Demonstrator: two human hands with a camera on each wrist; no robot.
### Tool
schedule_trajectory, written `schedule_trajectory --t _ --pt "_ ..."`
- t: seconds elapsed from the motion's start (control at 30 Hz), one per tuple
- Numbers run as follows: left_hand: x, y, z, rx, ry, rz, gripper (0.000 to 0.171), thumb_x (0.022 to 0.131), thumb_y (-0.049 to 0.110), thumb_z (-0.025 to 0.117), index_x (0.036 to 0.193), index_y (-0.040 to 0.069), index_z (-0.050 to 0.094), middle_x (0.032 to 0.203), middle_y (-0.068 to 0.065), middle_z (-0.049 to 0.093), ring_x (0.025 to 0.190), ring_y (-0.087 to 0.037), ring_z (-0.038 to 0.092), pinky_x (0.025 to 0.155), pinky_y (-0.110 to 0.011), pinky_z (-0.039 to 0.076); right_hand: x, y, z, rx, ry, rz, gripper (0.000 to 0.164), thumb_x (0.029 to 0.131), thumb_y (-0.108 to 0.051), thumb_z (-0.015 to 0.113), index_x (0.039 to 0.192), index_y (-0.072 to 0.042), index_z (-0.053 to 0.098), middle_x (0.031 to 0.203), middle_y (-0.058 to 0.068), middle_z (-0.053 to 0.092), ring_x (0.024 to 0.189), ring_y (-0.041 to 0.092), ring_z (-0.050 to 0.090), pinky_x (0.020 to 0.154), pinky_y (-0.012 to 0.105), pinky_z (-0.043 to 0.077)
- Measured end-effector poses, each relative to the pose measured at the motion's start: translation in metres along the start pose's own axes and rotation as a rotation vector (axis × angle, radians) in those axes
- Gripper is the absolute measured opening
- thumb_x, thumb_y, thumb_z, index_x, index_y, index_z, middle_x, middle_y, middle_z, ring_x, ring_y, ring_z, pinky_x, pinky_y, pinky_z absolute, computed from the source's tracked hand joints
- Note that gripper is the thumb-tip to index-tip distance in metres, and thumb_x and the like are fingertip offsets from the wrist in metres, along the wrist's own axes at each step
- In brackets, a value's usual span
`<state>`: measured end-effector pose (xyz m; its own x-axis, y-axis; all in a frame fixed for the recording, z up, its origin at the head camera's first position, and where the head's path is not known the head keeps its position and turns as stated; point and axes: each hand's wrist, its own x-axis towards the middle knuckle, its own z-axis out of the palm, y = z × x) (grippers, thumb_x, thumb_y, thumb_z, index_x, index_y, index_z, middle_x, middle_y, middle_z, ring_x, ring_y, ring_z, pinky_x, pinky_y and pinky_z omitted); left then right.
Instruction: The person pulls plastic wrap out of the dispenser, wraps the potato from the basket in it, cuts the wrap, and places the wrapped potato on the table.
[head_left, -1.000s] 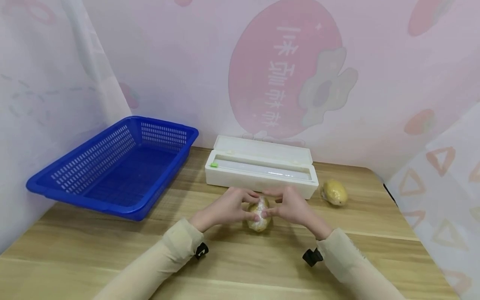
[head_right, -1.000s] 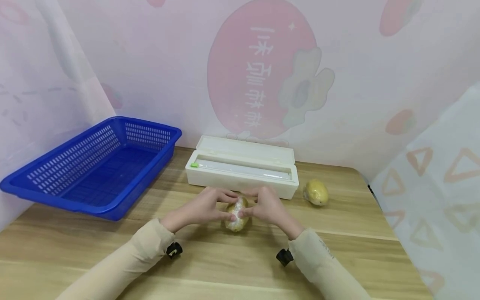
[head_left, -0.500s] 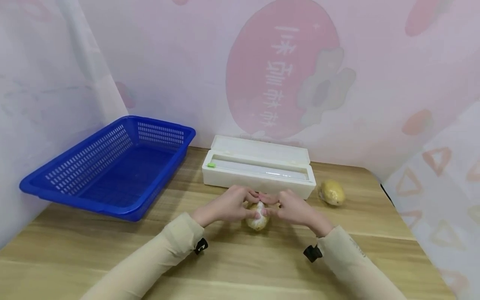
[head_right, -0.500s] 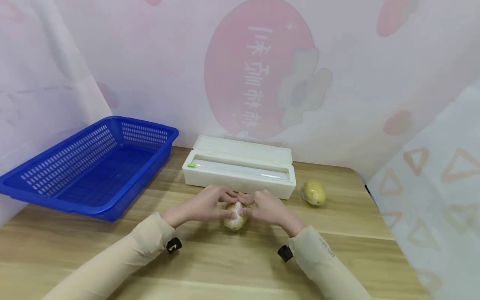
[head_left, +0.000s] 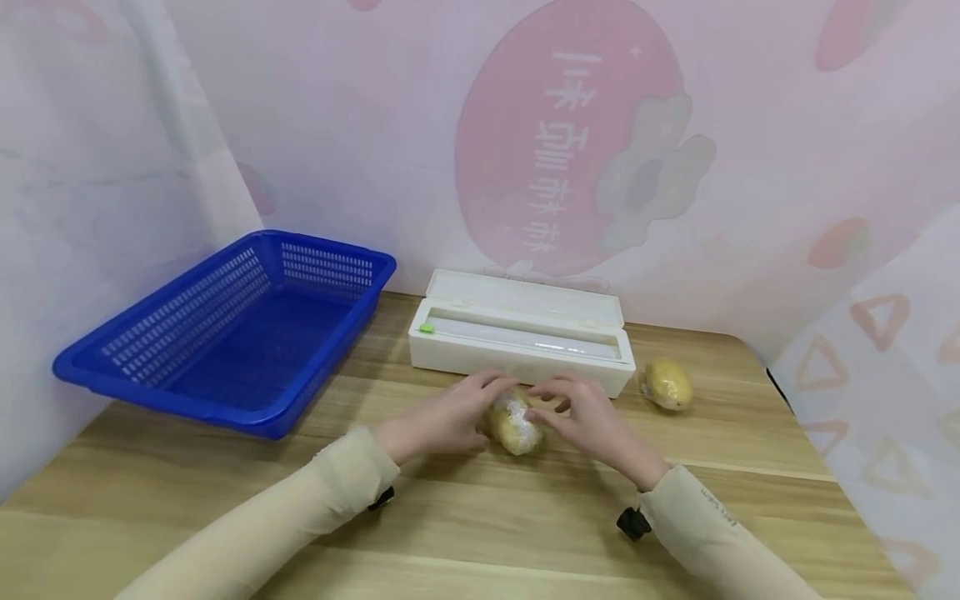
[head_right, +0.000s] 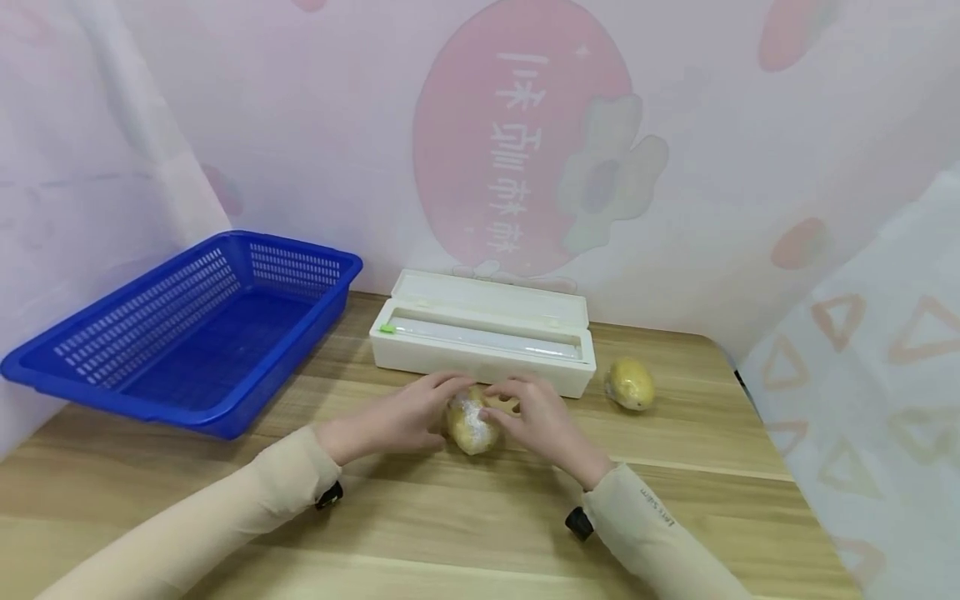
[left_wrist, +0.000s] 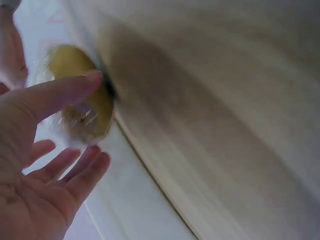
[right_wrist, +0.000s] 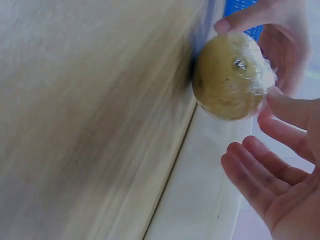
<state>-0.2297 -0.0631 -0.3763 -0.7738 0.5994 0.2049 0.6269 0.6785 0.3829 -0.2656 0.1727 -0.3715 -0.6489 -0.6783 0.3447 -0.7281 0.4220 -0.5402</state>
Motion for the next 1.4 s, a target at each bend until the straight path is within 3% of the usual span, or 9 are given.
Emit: schedule_trajectory --t 0.17,0.3,0.5,0.7,0.8,0.9,1.03,1.2,1.4 --pt "0.004 -0.001 0.005 0.038 0.065 0.056 0.078 0.072 0.017 0.090 0.138 0.008 0.048 0.131 -0.010 0.050 0.117 -0.022 0.052 0.095 -0.036 0.047 0.001 0.000 0.002 0.066 -0.018 -0.023 0.017 0.091 -0.014 0.073 0.106 -0.006 0.075 0.106 0.004 0.071 0.096 0.020 0.067 0.071 0.028 0.056" --pt "0.002 -0.003 0.004 0.065 0.107 0.061 0.068 0.074 0.020 0.089 0.132 0.011 0.055 0.127 -0.007 0.054 0.113 -0.020 0.055 0.092 -0.036 0.048 0.001 0.004 0.002 0.168 -0.051 0.050 0.017 0.095 -0.010 0.066 0.111 -0.008 0.074 0.111 0.004 0.070 0.098 0.018 0.066 0.074 0.030 0.056" --pt "0.002 -0.003 -0.002 0.071 0.124 0.059 0.054 0.080 0.022 0.084 0.128 0.011 0.063 0.120 -0.007 0.061 0.106 -0.020 0.060 0.087 -0.036 0.051 -0.001 0.014 0.000 0.355 -0.139 0.113 0.043 0.086 0.014 0.059 0.127 0.002 0.063 0.126 0.016 0.062 0.109 0.030 0.062 0.086 0.037 0.053" --pt "0.003 -0.002 -0.006 0.034 0.067 0.008 0.061 0.073 0.017 0.089 0.127 0.012 0.063 0.121 -0.007 0.062 0.108 -0.022 0.060 0.090 -0.037 0.050 0.001 0.010 0.005 0.262 -0.139 0.043 0.065 0.071 0.004 0.086 0.130 0.004 0.059 0.124 0.016 0.060 0.102 0.029 0.064 0.085 0.034 0.054" --pt "0.004 -0.002 -0.008 0.014 0.041 0.017 0.063 0.071 0.020 0.091 0.126 0.010 0.063 0.119 -0.008 0.063 0.106 -0.020 0.061 0.088 -0.034 0.051 0.002 0.006 0.009 0.198 -0.087 -0.017 0.061 0.073 -0.005 0.086 0.127 0.005 0.061 0.121 0.016 0.061 0.096 0.028 0.065 0.080 0.034 0.055" --pt "0.006 -0.005 -0.012 -0.072 0.051 0.042 0.055 0.076 0.021 0.087 0.123 0.007 0.065 0.114 -0.006 0.067 0.099 -0.016 0.063 0.084 -0.030 0.053 0.003 0.004 0.010 0.185 -0.054 -0.035 0.052 0.083 -0.011 0.080 0.130 0.003 0.060 0.122 0.016 0.062 0.094 0.026 0.066 0.079 0.034 0.056" --pt "0.008 -0.005 -0.019 -0.239 0.074 0.023 0.035 0.085 0.022 0.079 0.116 0.007 0.070 0.102 0.001 0.071 0.088 -0.008 0.065 0.076 -0.026 0.054 0.003 0.002 0.004 0.260 -0.037 0.035 0.040 0.096 -0.018 0.066 0.132 -0.002 0.061 0.118 0.011 0.066 0.096 0.022 0.066 0.080 0.035 0.055" --pt "0.012 -0.001 -0.028 -0.401 -0.004 -0.089 0.023 0.097 0.033 0.065 0.101 0.012 0.074 0.083 0.005 0.070 0.074 -0.017 0.065 0.067 -0.029 0.054 0.007 -0.002 -0.004 0.452 -0.036 0.213 0.037 0.101 -0.028 0.058 0.125 0.000 0.065 0.111 0.009 0.069 0.092 0.023 0.066 0.079 0.046 0.055" --pt "0.012 0.003 -0.025 -0.715 -0.144 -0.284 0.028 0.100 0.022 0.060 0.106 -0.003 0.071 0.086 -0.005 0.071 0.087 -0.037 0.068 0.075 -0.043 0.057 0.008 0.000 -0.002 0.552 -0.097 0.461 0.037 0.099 -0.030 0.061 0.111 0.004 0.071 0.086 0.010 0.070 0.074 0.020 0.065 0.076 0.049 0.055"
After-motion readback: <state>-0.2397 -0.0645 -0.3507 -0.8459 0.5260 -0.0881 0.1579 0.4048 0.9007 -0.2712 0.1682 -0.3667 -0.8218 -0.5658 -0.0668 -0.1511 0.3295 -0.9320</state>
